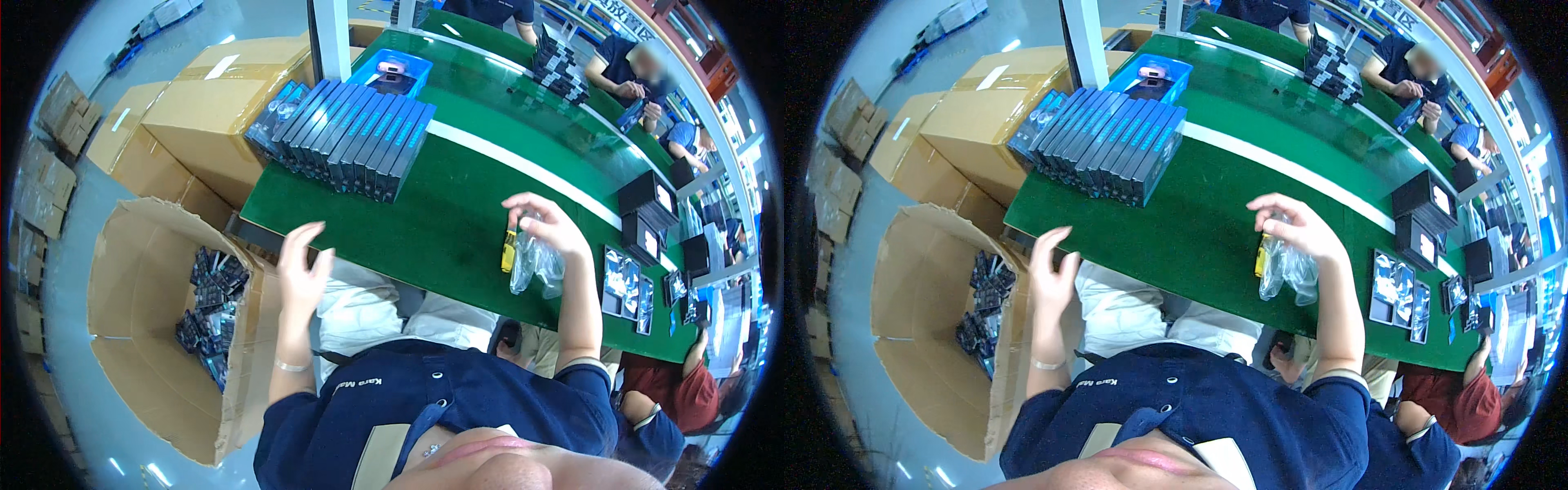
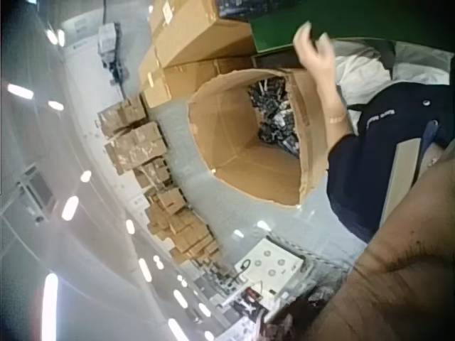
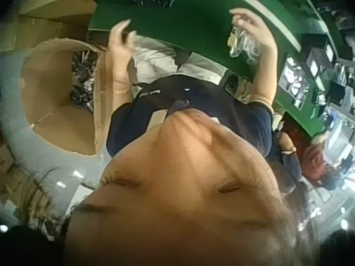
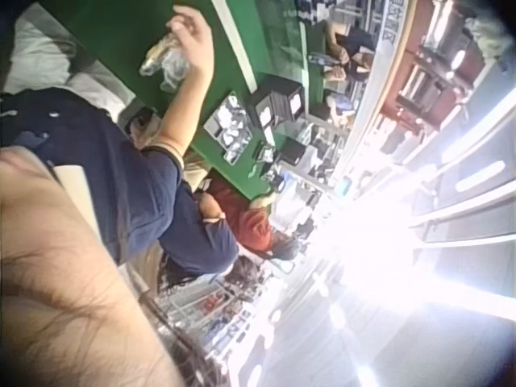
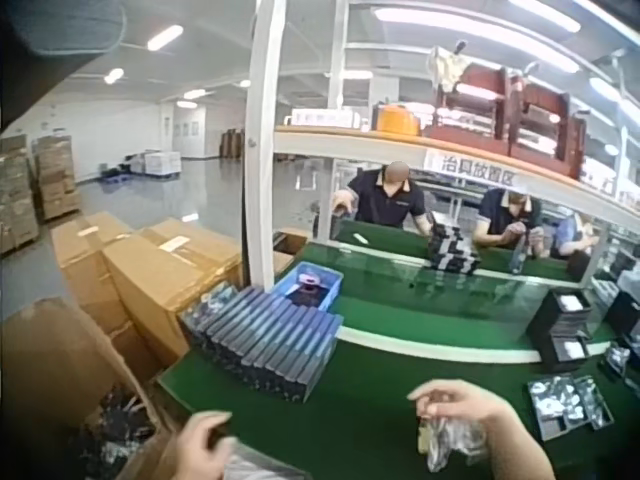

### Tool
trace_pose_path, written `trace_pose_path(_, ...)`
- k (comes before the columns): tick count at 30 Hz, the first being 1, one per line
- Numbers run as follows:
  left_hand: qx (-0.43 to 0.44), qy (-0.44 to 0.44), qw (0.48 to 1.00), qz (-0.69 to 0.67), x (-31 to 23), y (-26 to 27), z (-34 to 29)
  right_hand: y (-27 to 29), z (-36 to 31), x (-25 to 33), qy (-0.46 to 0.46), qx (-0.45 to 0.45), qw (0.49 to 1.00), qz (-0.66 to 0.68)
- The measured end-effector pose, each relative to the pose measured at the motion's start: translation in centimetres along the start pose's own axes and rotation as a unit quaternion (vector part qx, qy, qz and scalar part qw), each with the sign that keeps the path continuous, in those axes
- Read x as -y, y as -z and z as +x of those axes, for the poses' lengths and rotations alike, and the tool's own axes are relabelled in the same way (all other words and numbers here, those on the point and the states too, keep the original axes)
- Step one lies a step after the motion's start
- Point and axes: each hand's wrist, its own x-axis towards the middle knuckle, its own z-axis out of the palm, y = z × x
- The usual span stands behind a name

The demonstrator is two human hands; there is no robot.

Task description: Unpack consumer electronics or media items from plastic wrap and boxes for inspection or processing.

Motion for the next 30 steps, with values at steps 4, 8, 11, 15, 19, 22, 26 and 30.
trace_pose_path(4, 0.039, -0.186, 0.981, -0.05, -0.8, -3.8, 5.6, -4.0, -2.1, -0.6, -0.049, -0.215, 0.911, -0.35)
trace_pose_path(8, 0.055, -0.224, 0.973, 0.025, -2.1, -6.7, 7.2, -5.0, -3.3, -4.4, -0.055, -0.228, 0.83, -0.506)
trace_pose_path(11, 0.047, -0.222, 0.969, 0.093, -1.2, -8.4, 6.0, -6.3, -3.6, -5.2, -0.061, -0.203, 0.825, -0.523)
trace_pose_path(15, 0.011, -0.233, 0.958, 0.169, -0.4, -10.4, 5.0, -7.3, -4.4, -5.5, -0.024, -0.237, 0.813, -0.531)
trace_pose_path(19, 0.089, -0.259, 0.953, 0.129, -1.7, -11.5, 4.1, -8.6, -5.5, -5.4, 0.017, -0.235, 0.813, -0.532)
trace_pose_path(22, 0.241, -0.321, 0.915, -0.024, -2.3, -12.5, 4.5, -9.5, -5.8, -4.6, 0.04, -0.239, 0.804, -0.543)
trace_pose_path(26, 0.319, -0.383, 0.833, -0.241, -4.4, -12.8, -0.2, -9.5, -6.7, -5.1, 0.03, -0.209, 0.782, -0.587)
trace_pose_path(30, 0.659, -0.282, 0.625, -0.308, -5.6, -15.2, -8.5, -9.5, -7.0, -6.1, 0.061, -0.207, 0.774, -0.596)
